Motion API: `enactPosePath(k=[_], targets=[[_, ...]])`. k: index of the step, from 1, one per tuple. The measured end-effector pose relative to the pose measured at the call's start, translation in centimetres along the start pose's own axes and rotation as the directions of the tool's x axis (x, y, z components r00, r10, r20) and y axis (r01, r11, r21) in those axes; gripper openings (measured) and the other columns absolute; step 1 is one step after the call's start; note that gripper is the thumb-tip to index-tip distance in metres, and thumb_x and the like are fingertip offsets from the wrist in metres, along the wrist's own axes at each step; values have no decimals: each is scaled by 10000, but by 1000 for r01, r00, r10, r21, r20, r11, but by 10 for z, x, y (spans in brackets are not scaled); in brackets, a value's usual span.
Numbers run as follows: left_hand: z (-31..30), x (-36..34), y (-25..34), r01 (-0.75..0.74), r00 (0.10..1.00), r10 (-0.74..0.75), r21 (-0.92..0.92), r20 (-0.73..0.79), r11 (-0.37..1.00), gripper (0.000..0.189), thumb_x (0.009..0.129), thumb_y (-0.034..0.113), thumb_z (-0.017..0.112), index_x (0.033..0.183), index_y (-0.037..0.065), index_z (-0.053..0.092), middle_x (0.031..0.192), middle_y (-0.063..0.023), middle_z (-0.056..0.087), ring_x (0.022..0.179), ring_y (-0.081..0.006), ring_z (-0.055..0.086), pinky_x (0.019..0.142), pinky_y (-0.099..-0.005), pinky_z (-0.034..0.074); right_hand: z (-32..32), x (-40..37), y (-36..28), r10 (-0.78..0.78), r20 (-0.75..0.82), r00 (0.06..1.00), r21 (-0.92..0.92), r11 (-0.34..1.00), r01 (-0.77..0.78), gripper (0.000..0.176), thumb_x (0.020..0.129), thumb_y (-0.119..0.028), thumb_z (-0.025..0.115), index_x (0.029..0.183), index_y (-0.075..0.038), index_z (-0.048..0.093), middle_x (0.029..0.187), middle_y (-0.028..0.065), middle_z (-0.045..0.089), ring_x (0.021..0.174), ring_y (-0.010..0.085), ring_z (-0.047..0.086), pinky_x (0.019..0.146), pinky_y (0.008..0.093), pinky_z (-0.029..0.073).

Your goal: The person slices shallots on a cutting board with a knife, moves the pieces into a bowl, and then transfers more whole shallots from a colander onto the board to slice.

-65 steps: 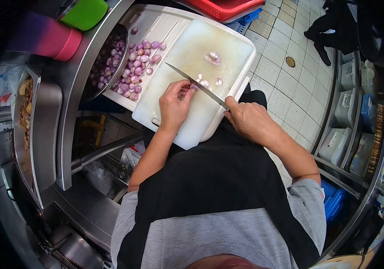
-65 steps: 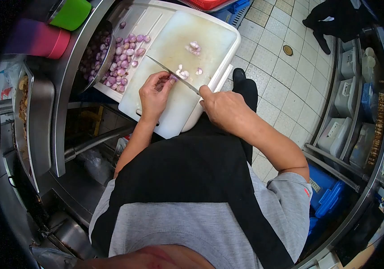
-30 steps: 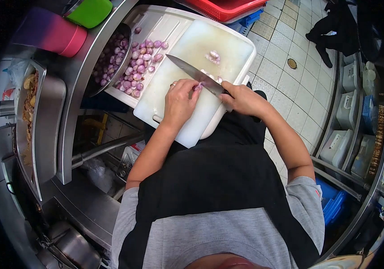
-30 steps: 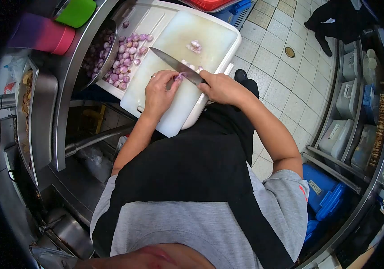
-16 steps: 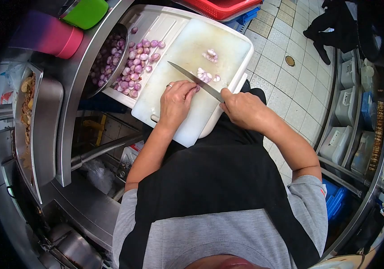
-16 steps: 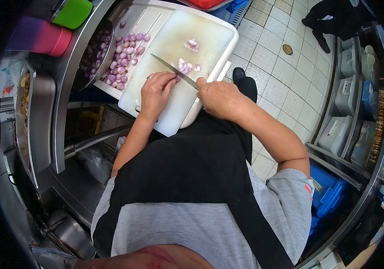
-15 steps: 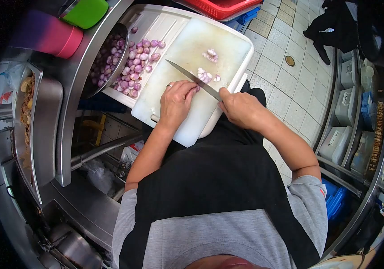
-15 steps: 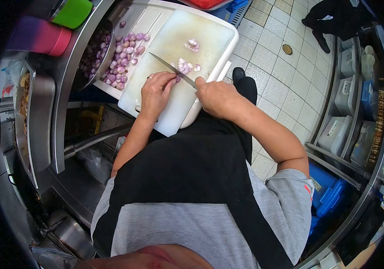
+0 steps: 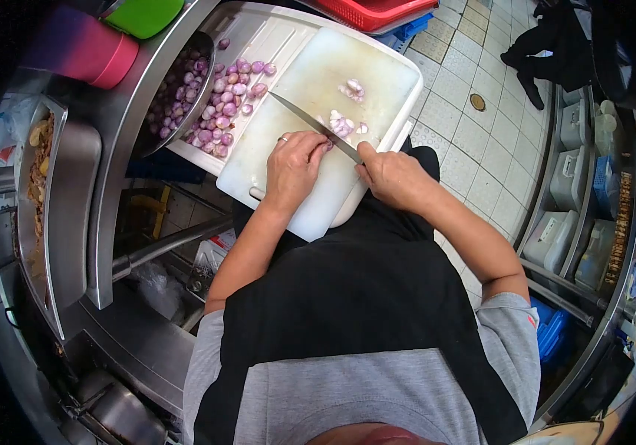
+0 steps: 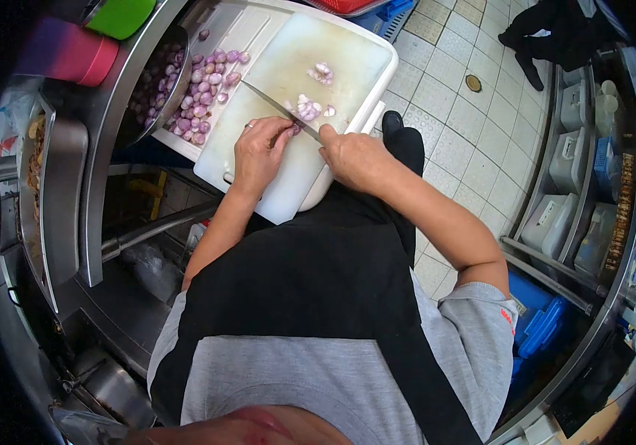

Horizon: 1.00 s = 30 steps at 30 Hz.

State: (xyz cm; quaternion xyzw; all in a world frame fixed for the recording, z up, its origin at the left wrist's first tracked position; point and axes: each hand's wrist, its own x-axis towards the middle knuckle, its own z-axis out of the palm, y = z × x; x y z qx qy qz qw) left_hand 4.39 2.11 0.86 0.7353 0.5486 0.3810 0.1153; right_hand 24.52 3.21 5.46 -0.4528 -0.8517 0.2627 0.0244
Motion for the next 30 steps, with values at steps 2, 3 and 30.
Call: enactPosePath(k=[2,3,30], targets=[[0,0,-1,-3,1000,3,-7,8,1000,81,809,58,699,885,32,688,889,-98,688,852,-286,641,772,-380,500,-13,-4,-2,-8,24,1000,-20,1000,9,257,956,-215,541,997,11,425,677,254,628,671,444,644,589,539,508],[0,0,-1,-7,1000,7,-10,1,1000,83,806,56,702,884,32,688,885,-98,687,849,-287,640,772,-380,501,-19,-5,-4,-18,52,998,-46,999,20,254,955,-212,542,995,8,420,667,254,624,665,445,643,584,538,507],[1,20,-3,-36,994,34,17,106,999,103,835,98,689,925,49,696,910,-88,669,836,-287,649,744,-386,523,1,12,46,-93,-97,991,160,981,107,282,963,-293,547,1051,-30,496,712,249,628,663,410,650,626,506,501]])
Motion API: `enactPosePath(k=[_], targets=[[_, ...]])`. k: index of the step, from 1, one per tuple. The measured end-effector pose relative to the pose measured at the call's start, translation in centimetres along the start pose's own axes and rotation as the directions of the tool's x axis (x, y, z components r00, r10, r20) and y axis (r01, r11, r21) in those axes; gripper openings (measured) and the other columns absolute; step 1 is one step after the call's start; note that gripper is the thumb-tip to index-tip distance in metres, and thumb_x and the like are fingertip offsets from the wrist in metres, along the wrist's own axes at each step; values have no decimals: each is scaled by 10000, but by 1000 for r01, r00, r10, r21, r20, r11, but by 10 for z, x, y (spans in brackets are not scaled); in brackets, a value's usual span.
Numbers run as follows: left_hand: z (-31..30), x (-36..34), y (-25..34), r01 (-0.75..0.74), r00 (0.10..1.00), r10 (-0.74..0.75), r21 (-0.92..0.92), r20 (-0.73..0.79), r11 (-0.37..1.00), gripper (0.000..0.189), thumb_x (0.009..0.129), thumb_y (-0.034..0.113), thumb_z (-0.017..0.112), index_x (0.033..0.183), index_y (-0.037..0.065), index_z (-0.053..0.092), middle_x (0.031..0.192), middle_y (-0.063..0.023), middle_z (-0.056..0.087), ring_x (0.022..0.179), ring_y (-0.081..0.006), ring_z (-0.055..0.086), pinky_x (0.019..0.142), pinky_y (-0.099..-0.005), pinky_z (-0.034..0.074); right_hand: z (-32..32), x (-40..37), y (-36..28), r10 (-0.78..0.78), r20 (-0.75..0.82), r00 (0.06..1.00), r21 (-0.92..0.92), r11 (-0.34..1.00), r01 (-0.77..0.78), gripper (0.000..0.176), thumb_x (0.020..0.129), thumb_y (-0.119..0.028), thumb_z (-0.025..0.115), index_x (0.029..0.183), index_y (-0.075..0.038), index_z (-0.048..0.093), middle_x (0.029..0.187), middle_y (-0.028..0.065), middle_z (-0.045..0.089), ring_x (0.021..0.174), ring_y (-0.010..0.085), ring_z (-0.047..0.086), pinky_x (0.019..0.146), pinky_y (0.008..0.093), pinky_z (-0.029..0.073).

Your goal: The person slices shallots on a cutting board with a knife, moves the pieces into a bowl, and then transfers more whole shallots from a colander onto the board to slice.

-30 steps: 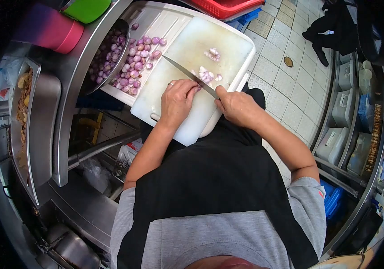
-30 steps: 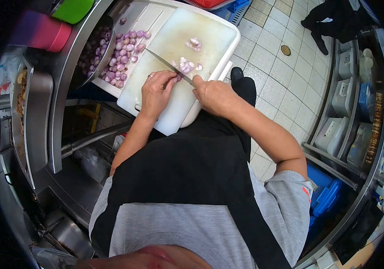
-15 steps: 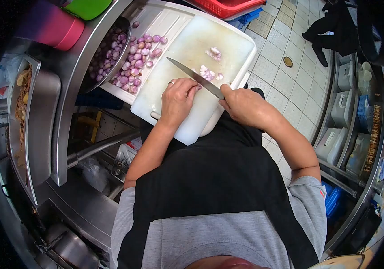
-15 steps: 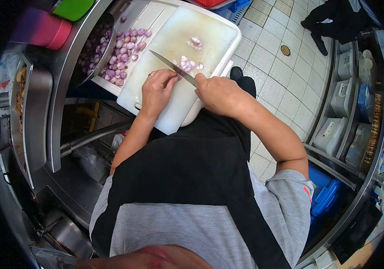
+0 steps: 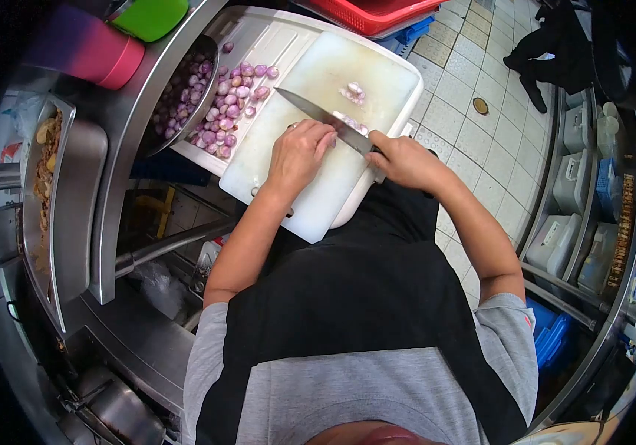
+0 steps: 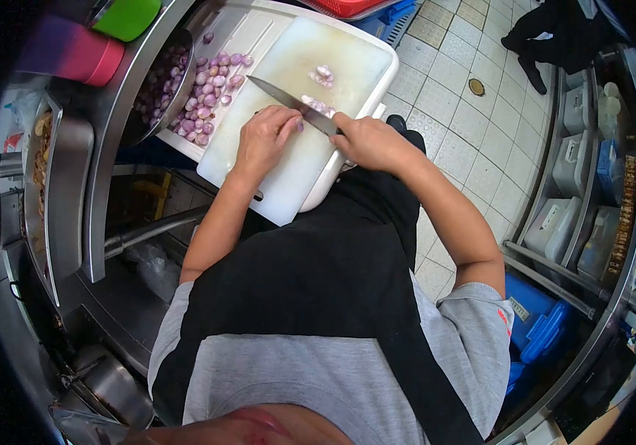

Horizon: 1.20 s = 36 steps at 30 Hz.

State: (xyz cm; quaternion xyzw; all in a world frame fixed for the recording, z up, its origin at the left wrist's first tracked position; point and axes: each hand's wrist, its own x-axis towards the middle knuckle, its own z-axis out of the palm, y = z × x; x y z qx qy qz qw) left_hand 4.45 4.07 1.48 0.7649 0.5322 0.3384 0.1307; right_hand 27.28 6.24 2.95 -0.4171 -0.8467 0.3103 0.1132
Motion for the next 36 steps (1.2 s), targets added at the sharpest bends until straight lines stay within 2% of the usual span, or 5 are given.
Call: enactPosePath(k=[2,10,15,21,36], targets=[[-1,-2,2,41,999,-42,-43,-18,998,105,832,80,688,932,47,694,924,-88,671,840,-285,657,739,-379,530,-8,-4,-27,153,101,983,-172,976,-134,267,954,-265,546,1039,-21,478,738,268,637,752,462,643,674,545,500],[-4,-11,-1,-135,991,134,-32,-23,990,124,780,-6,690,895,34,669,947,-91,678,848,-275,675,730,-364,552,-3,-9,-40,69,53,996,-258,965,-53,255,947,-226,548,1005,4,455,684,230,645,678,423,662,590,516,523],[-5,-10,-6,-170,985,170,-16,1,985,121,777,-8,690,886,36,667,943,-90,682,856,-267,679,727,-356,560,-33,-10,-65,164,228,960,-335,939,-80,263,951,-223,539,1012,16,448,687,228,650,670,427,662,587,521,526],[-4,-11,-8,-186,982,186,-7,-17,983,121,774,-12,687,883,35,667,939,-93,684,860,-263,682,724,-352,565,6,-8,-44,136,85,987,-181,976,-119,250,957,-218,531,992,13,441,693,236,649,682,423,665,597,519,529],[-5,-12,-7,-186,982,185,-16,-32,982,113,776,-7,692,868,45,651,913,-74,661,791,-263,672,665,-357,551,-9,-5,-54,119,131,984,-229,970,-87,240,958,-214,535,985,7,447,708,247,641,695,438,655,608,525,520]])
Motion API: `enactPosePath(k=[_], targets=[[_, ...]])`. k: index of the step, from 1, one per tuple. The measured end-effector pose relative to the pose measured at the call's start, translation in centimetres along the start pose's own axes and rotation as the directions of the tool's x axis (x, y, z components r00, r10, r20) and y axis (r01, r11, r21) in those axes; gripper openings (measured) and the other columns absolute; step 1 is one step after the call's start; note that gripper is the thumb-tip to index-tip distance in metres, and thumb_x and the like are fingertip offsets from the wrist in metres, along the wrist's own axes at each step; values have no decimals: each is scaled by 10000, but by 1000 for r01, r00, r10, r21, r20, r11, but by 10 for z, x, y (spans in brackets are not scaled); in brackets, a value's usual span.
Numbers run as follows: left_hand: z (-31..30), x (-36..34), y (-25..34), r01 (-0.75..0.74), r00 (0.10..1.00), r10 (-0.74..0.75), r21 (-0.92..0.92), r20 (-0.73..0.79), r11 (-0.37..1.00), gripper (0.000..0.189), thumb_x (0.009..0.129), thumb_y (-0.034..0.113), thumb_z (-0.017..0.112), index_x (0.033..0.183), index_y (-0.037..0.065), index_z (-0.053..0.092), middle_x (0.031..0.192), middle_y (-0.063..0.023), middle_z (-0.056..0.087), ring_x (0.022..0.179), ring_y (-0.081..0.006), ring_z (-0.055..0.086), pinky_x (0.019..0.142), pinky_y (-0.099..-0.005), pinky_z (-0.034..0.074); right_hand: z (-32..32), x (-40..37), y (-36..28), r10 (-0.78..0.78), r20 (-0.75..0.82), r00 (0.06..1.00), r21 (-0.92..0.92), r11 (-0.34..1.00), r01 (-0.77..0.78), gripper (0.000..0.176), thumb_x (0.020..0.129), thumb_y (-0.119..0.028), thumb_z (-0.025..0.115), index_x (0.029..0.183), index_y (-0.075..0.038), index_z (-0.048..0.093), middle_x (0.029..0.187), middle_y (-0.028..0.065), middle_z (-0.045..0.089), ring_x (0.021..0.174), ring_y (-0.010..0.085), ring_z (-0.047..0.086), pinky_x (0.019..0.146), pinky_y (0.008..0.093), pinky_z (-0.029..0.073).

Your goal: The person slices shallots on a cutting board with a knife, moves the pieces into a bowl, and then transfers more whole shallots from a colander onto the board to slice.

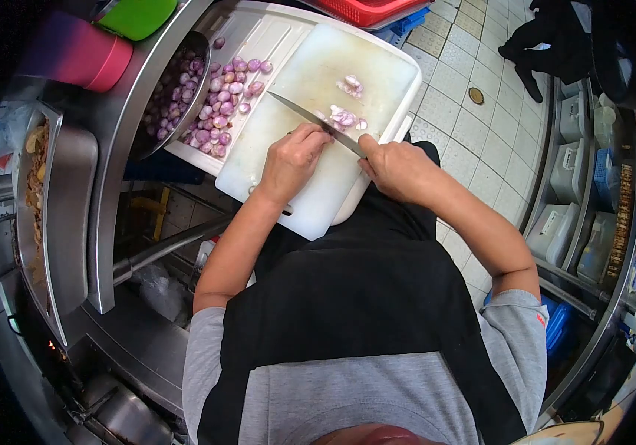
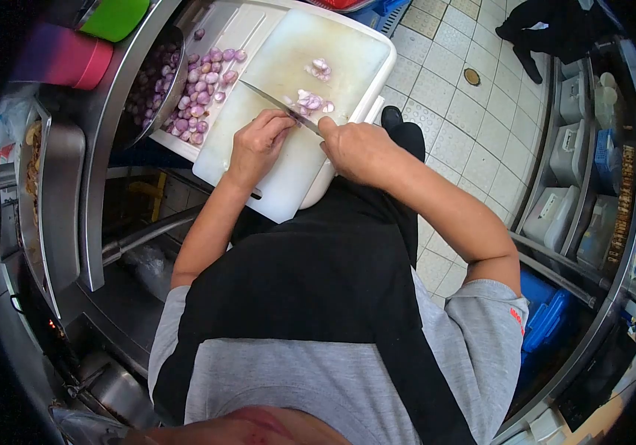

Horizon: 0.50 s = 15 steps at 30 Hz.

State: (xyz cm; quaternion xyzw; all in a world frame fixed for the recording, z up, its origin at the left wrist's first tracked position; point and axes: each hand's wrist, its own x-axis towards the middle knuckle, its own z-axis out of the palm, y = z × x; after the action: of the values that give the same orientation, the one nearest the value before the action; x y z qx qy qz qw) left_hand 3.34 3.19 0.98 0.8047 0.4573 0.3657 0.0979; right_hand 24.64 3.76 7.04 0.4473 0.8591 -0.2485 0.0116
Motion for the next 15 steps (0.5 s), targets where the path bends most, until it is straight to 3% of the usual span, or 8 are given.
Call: enactPosePath(k=[4,10,15], targets=[[1,0,0,10,1000,-10,1,-11,1000,120,768,-6,702,864,46,651,914,-76,663,798,-265,673,675,-356,553,-24,-11,-7,24,106,994,-13,1000,-23,244,961,-221,531,993,4,442,706,245,642,698,441,654,618,529,518],[1,-1,-1,6,1000,-6,-10,-16,1000,118,766,-2,710,856,33,642,901,-83,661,800,-268,672,680,-357,553,23,1,0,45,-32,998,78,996,-42,249,964,-222,527,1010,0,424,699,248,639,701,453,646,639,533,512],[3,-2,-1,-10,999,11,8,-35,1000,118,766,3,712,851,31,636,889,-81,657,796,-267,667,673,-359,550,-11,-4,1,-10,30,999,1,1000,10,251,965,-228,529,1001,3,437,699,256,634,707,457,644,641,532,512]])
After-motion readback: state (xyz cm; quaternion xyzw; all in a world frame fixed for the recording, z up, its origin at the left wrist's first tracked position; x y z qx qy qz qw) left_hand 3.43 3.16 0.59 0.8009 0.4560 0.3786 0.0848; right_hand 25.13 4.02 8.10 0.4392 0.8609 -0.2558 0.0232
